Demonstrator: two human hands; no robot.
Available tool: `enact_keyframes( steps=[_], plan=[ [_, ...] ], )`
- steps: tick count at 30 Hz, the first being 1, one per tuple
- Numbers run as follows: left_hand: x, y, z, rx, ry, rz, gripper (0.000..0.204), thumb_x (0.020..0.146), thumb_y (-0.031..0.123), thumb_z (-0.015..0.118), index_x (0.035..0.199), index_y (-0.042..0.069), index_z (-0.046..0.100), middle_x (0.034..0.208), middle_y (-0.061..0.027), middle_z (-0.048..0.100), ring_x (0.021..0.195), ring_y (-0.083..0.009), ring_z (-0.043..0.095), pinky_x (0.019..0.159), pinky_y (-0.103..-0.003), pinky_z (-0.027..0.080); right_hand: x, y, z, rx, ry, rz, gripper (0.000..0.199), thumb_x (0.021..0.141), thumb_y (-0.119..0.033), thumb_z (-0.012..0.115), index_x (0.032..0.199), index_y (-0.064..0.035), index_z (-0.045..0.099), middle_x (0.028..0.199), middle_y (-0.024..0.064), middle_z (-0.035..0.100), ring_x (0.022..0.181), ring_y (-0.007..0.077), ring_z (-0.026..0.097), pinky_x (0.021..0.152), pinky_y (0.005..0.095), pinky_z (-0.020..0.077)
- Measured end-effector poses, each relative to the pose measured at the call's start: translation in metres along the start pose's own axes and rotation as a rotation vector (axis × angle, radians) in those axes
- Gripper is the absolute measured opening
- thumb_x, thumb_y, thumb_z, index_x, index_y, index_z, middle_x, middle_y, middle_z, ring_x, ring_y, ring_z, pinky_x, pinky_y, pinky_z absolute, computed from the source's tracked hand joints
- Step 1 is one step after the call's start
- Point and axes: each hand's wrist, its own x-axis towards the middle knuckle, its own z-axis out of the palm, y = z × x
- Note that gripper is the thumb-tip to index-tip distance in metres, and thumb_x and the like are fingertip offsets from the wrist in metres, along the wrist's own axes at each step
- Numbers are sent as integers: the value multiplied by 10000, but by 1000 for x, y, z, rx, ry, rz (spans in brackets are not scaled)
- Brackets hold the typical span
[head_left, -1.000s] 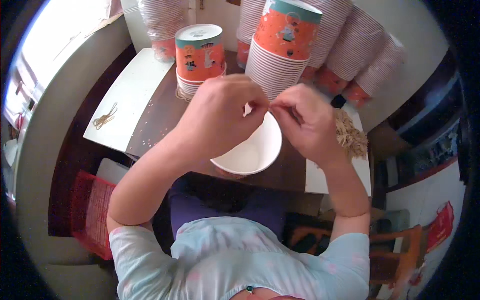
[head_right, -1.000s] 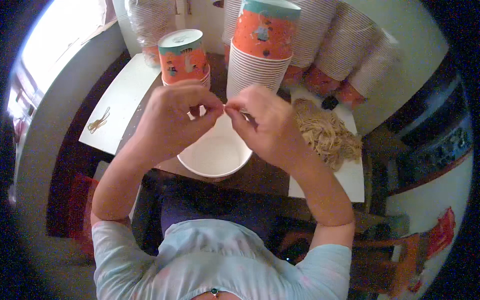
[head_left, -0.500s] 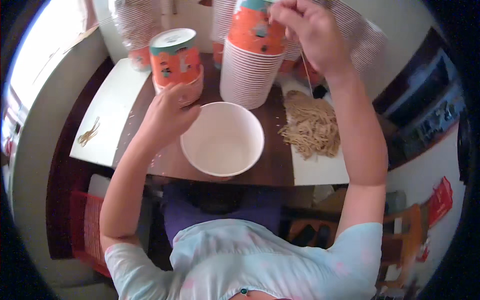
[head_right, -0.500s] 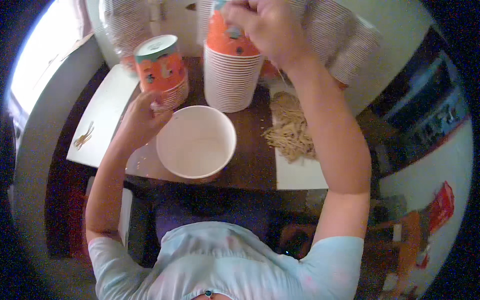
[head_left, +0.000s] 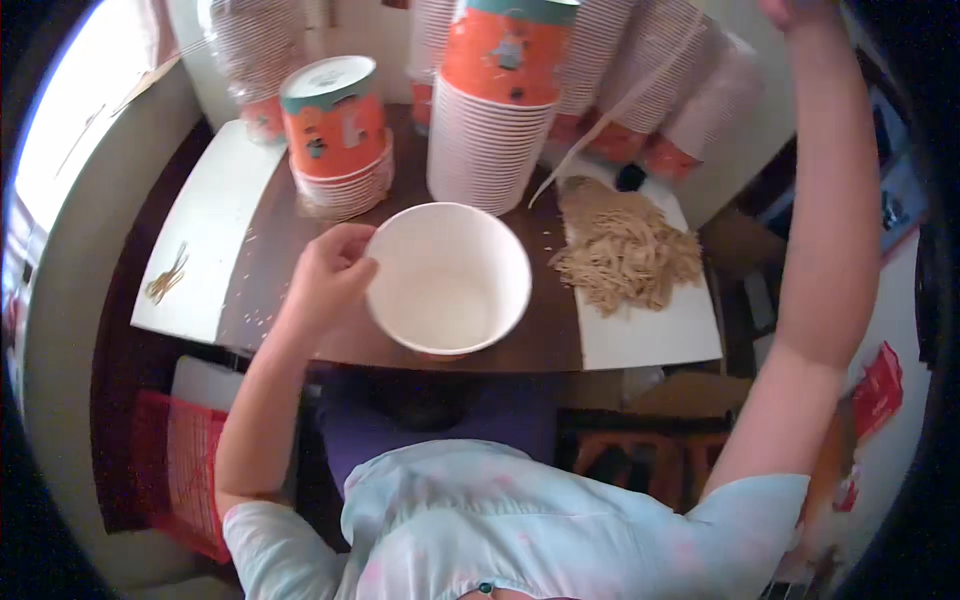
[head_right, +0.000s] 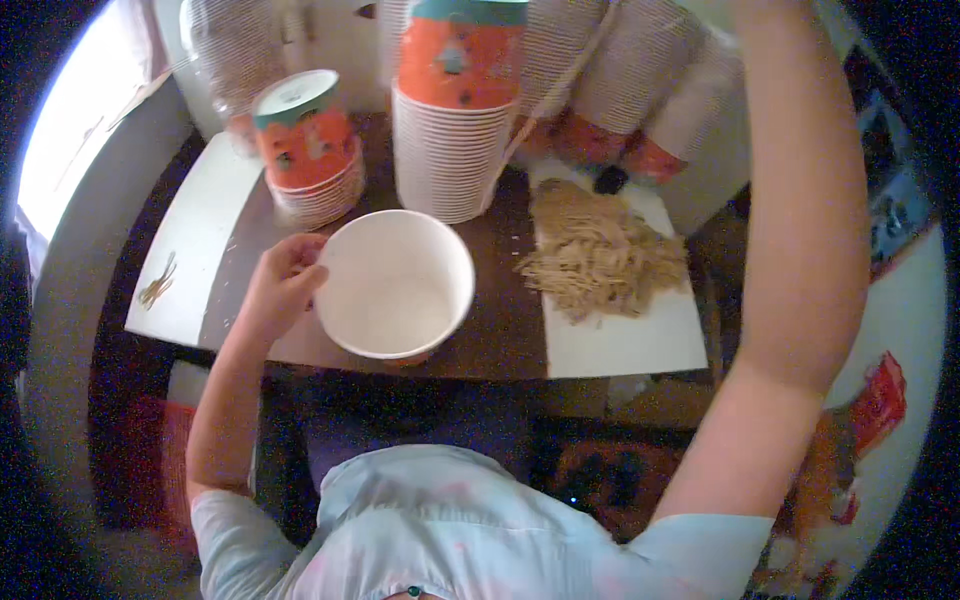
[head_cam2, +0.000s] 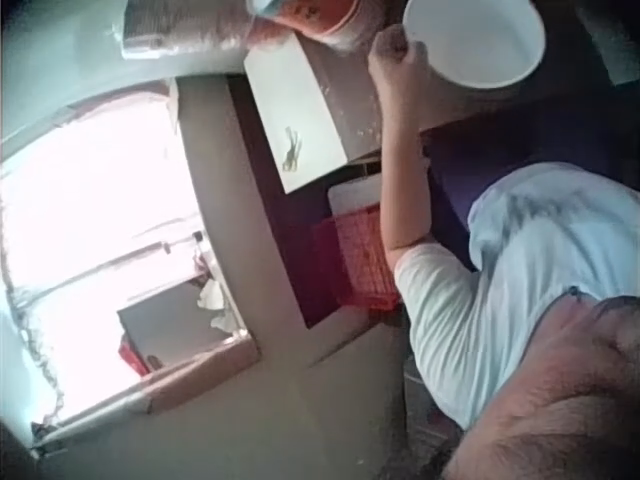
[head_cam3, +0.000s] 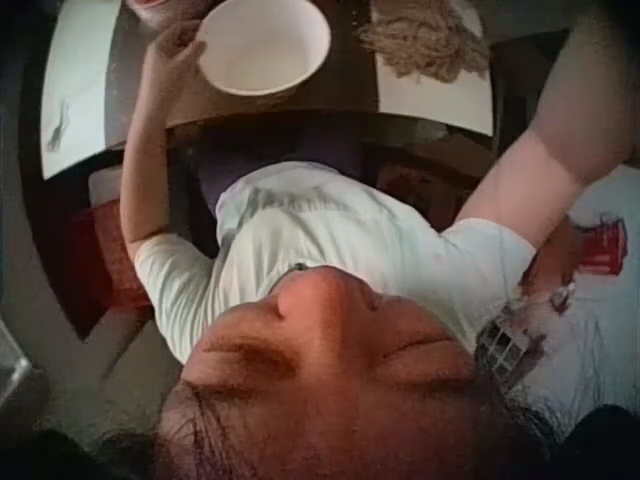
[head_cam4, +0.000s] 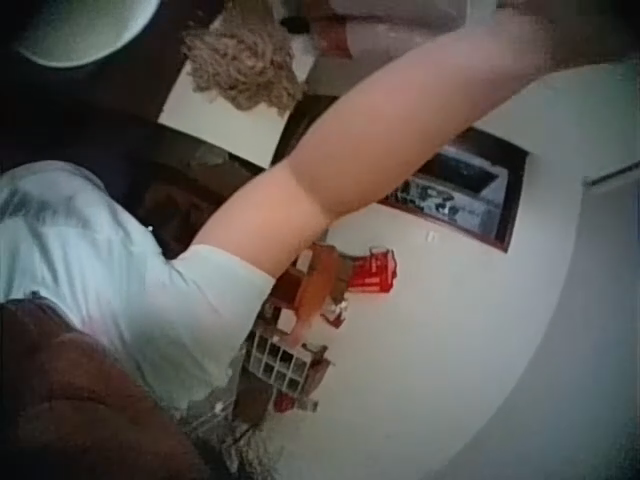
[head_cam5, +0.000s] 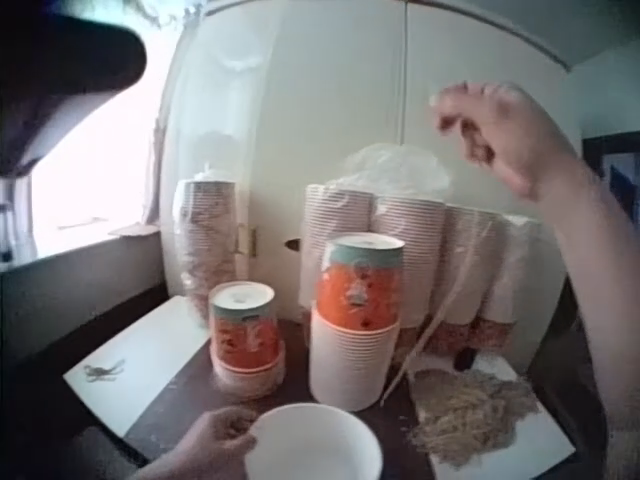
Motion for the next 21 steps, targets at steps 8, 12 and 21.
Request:
enact_keyframes(
  steps=[8,12,21],
  plan=[
    [-32,20,1,-266,-83,-275,242,883,107,531,1083,-18,584,758,-19,588,557,-76,524,492,-209,424,-100,57,61,143,-493,99,94,866,-121,608,868,-32,636,761,-19,607,703,38,541,629,201,448],
    [-32,11,-7,-237,-57,-231,231,900,140,534,1058,-10,613,760,-14,597,584,-77,540,523,-206,437,-169,54,121,293,-817,95,143,804,-133,628,829,7,641,726,50,625,649,100,569,597,267,464],
    [-30,-1,-5,-79,-54,-75,208,877,107,576,1033,-22,626,800,-22,634,664,-61,550,589,-207,457,-224,72,188,387,-851,274,123,771,-99,622,785,22,641,745,87,603,677,145,573,622,282,460]
  ],
)
